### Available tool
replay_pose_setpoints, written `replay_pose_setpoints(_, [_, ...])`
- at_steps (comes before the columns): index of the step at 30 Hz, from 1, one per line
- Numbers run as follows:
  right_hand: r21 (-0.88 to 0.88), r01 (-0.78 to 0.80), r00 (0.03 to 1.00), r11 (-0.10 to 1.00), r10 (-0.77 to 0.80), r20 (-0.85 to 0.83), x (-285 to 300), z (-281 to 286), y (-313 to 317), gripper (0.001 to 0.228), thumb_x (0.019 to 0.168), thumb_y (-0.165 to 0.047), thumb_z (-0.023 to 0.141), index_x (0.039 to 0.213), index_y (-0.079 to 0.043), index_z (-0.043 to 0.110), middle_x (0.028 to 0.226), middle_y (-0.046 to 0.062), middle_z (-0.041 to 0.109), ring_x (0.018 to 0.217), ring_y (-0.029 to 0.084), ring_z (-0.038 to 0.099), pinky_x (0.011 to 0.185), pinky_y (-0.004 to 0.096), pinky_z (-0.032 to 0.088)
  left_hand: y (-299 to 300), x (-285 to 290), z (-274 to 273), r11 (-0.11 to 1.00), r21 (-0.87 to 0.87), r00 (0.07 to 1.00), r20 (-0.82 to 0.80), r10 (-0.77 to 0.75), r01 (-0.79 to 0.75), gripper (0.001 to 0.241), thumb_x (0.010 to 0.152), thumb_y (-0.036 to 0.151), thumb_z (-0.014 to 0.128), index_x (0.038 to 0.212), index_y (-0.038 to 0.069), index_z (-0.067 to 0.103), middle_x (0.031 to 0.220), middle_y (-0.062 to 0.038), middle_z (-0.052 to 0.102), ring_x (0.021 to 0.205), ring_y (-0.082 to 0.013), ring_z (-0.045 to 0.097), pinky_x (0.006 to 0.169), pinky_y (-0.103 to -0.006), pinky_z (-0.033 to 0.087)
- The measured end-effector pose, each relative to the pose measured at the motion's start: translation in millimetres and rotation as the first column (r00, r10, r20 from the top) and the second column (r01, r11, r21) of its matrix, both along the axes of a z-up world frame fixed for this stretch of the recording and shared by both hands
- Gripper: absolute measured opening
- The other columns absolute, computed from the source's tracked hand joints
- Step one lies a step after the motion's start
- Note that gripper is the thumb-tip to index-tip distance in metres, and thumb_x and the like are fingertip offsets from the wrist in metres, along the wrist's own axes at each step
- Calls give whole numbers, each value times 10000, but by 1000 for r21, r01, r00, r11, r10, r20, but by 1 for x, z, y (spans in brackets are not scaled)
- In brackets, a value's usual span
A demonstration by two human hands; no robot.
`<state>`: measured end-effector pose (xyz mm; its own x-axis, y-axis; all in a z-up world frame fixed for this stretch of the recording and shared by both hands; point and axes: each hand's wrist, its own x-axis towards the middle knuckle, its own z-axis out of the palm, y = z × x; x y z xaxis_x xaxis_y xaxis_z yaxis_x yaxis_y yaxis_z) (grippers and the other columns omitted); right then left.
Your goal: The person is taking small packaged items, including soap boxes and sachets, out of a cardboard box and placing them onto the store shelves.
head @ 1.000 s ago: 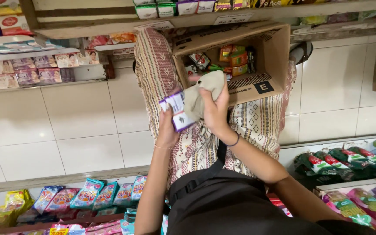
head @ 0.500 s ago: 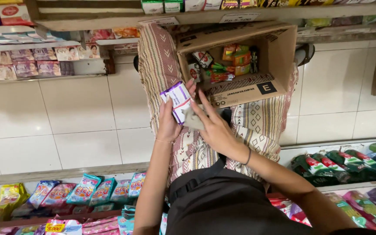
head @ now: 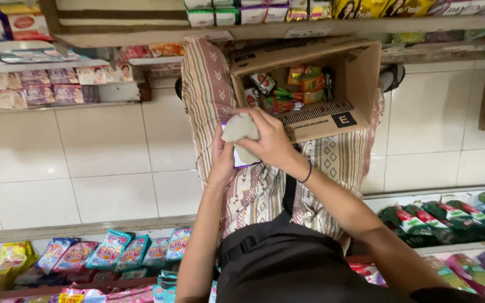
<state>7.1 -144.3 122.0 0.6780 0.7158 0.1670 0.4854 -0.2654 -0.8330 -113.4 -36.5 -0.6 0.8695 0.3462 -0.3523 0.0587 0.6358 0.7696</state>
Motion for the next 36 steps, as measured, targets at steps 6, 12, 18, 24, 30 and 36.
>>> replay_pose_setpoints(6, [11, 84, 987, 996, -82, -141, 27, -22, 4, 448, 875, -157, 783, 1238, 50, 620, 1005, 184, 753, 891, 275, 788, 777, 353, 617, 0, 11, 2, 992, -121, 998, 42, 48, -43, 422, 1083, 84, 496, 1495, 22, 432, 1330, -90, 608, 1133, -158, 620, 931, -306, 558])
replay_pose_setpoints(12, [61, 336, 942, 940, -333, -47, 84, -20, 23, 381, 892, -183, 791, 1169, 45, 662, 1012, 183, 769, 918, 296, 783, 820, 388, 616, 14, 15, -11, 947, -314, 998, -15, 67, -68, 344, 1100, 165, 494, 1433, 84, 459, 1195, -77, 656, 1025, -169, 682, 856, -341, 606])
replay_pose_setpoints(18, [222, 297, 952, 929, -307, 12, 177, -5, 37, 846, 939, -325, 874, 1433, 54, 301, 1350, 250, 599, 1259, 362, 633, 1071, 458, 524, 26, 13, -36, 845, -534, 999, 49, 7, 20, 361, 1155, 257, 433, 1439, 34, 424, 1198, -127, 667, 1007, -234, 707, 852, -398, 625])
replay_pose_setpoints(24, [-33, 376, 857, 926, -334, 393, 270, -28, 27, 575, 972, -352, 805, 1369, -44, 525, 1356, 234, 569, 1300, 438, 529, 1100, 550, 430, 29, 20, 3, 860, -490, 982, 180, -60, 142, 428, 1089, 145, 434, 1507, 110, 349, 1303, -200, 610, 1129, -352, 664, 967, -577, 565])
replay_pose_setpoints(30, [-221, 604, 689, 766, -363, 628, 363, -105, -24, 299, 909, -181, 702, 1189, -75, 722, 1278, 295, 568, 1156, 524, 531, 993, 633, 403, 35, 36, 54, 763, -592, 925, 378, -21, 259, 591, 1049, 181, 474, 1593, 254, 254, 1433, -288, 531, 1274, -433, 592, 1079, -614, 498])
replay_pose_setpoints(36, [197, 566, 684, 801, -589, 430, 263, -30, -41, 296, 939, -64, 788, 1232, -34, 758, 1301, 203, 636, 1203, 399, 626, 1082, 512, 481, 37, 32, 31, 730, -620, 906, 424, 3, 288, 606, 1141, 290, 418, 1701, 282, 184, 1481, -296, 500, 1308, -425, 560, 1087, -605, 488])
